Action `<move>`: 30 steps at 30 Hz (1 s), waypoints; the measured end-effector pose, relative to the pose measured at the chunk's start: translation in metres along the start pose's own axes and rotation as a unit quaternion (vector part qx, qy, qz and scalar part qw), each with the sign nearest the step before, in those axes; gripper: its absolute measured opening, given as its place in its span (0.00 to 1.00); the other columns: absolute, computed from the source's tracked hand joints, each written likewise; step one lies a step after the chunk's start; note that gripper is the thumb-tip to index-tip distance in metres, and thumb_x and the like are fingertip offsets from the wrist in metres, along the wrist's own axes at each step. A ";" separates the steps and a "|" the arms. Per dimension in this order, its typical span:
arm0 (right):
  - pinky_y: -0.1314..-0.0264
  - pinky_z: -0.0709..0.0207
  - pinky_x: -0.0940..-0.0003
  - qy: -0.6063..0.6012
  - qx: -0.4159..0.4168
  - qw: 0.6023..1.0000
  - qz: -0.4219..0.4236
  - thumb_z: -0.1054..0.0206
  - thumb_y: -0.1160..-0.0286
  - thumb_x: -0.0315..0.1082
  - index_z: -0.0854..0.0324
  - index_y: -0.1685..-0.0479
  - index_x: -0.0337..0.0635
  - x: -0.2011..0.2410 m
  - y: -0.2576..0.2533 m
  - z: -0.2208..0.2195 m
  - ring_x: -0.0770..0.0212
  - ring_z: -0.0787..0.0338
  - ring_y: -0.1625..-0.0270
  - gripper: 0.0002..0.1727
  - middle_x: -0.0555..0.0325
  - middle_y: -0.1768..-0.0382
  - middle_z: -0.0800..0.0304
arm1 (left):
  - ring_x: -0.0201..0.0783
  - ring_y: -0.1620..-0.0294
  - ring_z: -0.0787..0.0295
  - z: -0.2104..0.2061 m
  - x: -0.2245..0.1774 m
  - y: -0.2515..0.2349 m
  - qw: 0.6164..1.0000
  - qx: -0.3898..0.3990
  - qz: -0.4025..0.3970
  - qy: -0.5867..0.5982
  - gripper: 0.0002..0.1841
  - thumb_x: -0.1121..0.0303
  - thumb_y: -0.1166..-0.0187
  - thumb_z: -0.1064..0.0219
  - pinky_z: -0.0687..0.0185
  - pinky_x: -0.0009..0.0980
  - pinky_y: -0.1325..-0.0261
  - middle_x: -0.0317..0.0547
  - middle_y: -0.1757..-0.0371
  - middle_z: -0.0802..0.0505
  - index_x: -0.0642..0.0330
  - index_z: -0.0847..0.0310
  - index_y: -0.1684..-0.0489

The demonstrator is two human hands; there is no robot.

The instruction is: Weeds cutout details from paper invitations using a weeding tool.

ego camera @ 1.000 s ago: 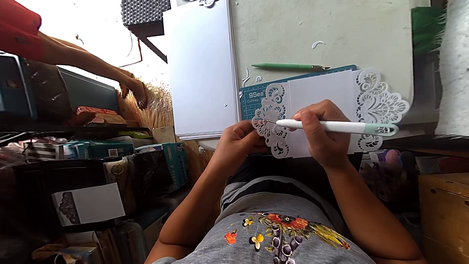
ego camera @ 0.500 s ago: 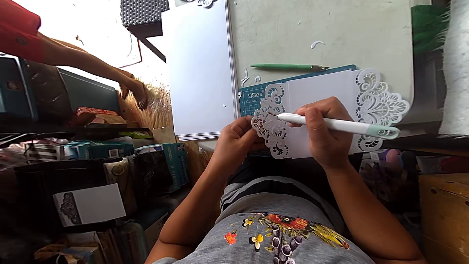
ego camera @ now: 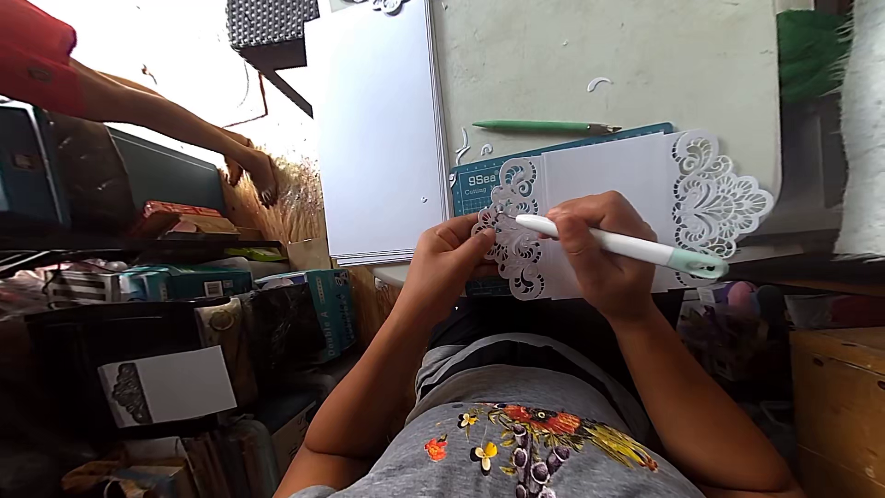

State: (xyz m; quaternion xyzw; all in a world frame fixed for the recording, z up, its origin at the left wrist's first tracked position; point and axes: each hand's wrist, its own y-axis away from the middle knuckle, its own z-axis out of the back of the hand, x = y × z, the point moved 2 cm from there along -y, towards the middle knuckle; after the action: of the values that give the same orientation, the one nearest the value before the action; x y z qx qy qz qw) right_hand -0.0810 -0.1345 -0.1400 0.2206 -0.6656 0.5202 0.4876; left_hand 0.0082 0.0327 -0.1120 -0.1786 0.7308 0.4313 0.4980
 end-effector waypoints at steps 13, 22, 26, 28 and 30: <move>0.47 0.13 0.78 0.008 -0.004 1.000 0.003 0.39 0.13 0.29 0.19 0.55 0.32 0.000 0.000 -0.001 0.74 0.09 0.50 0.08 0.57 0.55 0.10 | 0.31 0.61 0.05 -0.001 -0.001 0.001 1.000 -0.002 -0.010 -0.018 0.18 0.79 0.14 0.43 0.06 0.29 0.57 0.41 0.51 0.06 0.61 0.24 0.28; 0.48 0.14 0.79 0.006 -0.022 1.000 0.011 0.39 0.14 0.28 0.18 0.56 0.34 -0.006 -0.001 0.000 0.77 0.10 0.52 0.06 0.60 0.56 0.09 | 0.31 0.58 0.05 -0.004 -0.003 0.000 0.999 -0.014 -0.018 -0.033 0.19 0.81 0.14 0.44 0.05 0.29 0.54 0.42 0.49 0.07 0.65 0.28 0.25; 0.48 0.15 0.80 0.011 -0.022 1.000 0.007 0.38 0.14 0.28 0.18 0.57 0.33 -0.005 -0.001 -0.001 0.77 0.10 0.53 0.07 0.60 0.57 0.09 | 0.29 0.58 0.06 -0.001 -0.003 -0.002 0.999 -0.005 -0.026 -0.046 0.19 0.79 0.15 0.43 0.07 0.27 0.55 0.41 0.49 0.07 0.63 0.28 0.25; 0.48 0.13 0.78 0.005 -0.036 0.999 0.012 0.39 0.13 0.29 0.19 0.56 0.36 -0.007 -0.001 0.000 0.76 0.09 0.52 0.06 0.61 0.56 0.09 | 0.30 0.59 0.06 -0.003 -0.005 -0.007 0.999 -0.009 -0.031 -0.040 0.18 0.80 0.16 0.42 0.07 0.28 0.56 0.41 0.52 0.07 0.66 0.27 0.28; 0.49 0.14 0.78 0.011 -0.040 0.999 0.015 0.39 0.13 0.29 0.19 0.56 0.35 -0.007 -0.001 0.000 0.76 0.10 0.53 0.06 0.60 0.57 0.09 | 0.30 0.60 0.06 -0.005 -0.007 -0.012 0.999 -0.014 -0.031 -0.042 0.18 0.80 0.18 0.40 0.07 0.28 0.56 0.42 0.55 0.06 0.68 0.25 0.30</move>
State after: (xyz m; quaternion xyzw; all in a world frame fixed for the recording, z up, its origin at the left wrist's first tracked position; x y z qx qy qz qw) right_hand -0.0770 -0.1361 -0.1461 0.1848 -0.6837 0.5027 0.4957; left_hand 0.0168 0.0211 -0.1109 -0.1898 0.6976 0.4328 0.5386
